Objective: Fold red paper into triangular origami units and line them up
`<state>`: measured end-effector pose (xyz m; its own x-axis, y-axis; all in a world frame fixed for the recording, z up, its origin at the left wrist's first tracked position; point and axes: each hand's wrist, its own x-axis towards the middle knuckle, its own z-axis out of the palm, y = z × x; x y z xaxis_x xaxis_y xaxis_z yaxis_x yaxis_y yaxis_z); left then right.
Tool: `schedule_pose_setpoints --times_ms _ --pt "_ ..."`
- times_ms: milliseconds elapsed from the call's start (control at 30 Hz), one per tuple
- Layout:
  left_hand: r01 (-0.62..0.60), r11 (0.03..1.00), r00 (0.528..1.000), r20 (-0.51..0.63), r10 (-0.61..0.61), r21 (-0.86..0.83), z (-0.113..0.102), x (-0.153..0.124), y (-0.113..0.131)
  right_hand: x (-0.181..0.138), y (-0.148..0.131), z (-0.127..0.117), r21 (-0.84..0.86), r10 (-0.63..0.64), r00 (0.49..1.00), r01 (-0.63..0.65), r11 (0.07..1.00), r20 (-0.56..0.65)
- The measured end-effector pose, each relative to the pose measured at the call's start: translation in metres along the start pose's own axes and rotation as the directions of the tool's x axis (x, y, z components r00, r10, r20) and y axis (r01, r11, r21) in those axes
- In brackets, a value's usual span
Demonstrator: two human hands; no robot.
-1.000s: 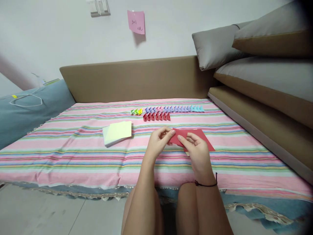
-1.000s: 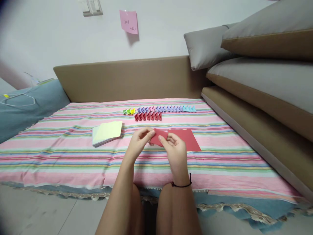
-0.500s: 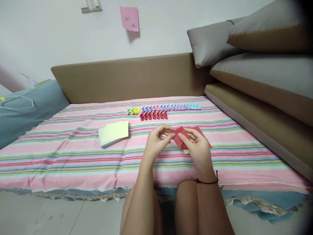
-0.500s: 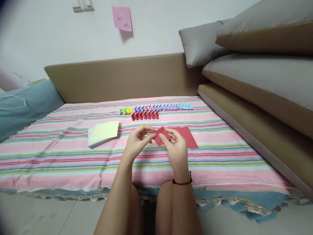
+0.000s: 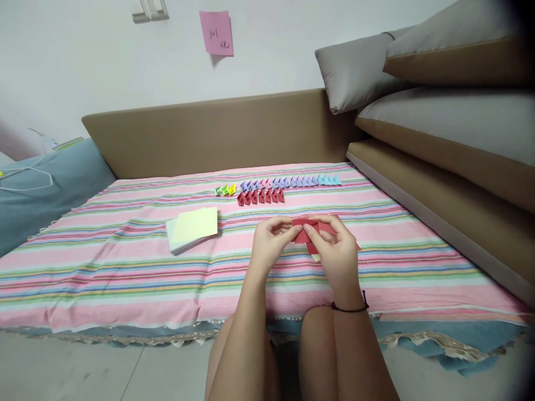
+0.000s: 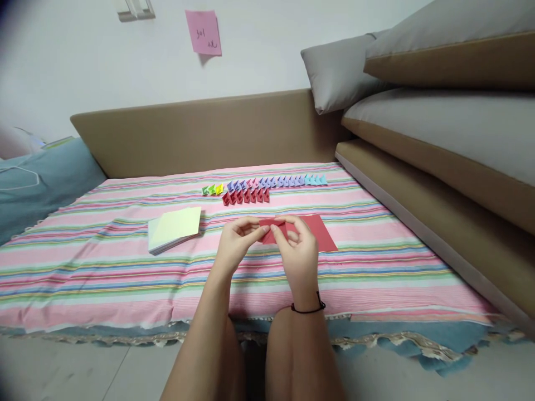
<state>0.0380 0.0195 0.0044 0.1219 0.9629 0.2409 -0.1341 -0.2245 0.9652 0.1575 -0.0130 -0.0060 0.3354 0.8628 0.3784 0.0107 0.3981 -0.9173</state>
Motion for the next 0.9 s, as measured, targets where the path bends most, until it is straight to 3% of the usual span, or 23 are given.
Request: schedule_pose_setpoints --times_ms 233,467,633,800,900 --pt "-0.010 1.000 0.999 0.032 0.010 0.018 0.005 -0.002 0.006 -0.004 -0.003 0.001 -0.112 -0.205 0.976 0.196 0.974 -0.071" --pt "0.078 0.993 0.997 0.015 -0.077 -0.088 0.002 -0.005 0.006 -0.004 -0.005 -0.001 -0.209 -0.282 0.958 0.285 0.935 0.045" --pt "0.059 0.996 0.996 0.065 -0.055 -0.071 -0.002 -0.004 0.009 -0.002 -0.006 -0.004 -0.297 -0.380 0.922 0.384 0.874 0.074" --pt "-0.002 1.000 1.000 -0.005 0.002 -0.019 -0.010 -0.002 0.009 0.001 -0.005 -0.012 -0.230 -0.303 0.923 0.356 0.906 0.237" --pt "-0.006 1.000 0.998 -0.058 0.005 -0.005 -0.013 -0.001 0.008 0.003 -0.005 -0.015 -0.193 -0.265 0.929 0.319 0.928 0.260"
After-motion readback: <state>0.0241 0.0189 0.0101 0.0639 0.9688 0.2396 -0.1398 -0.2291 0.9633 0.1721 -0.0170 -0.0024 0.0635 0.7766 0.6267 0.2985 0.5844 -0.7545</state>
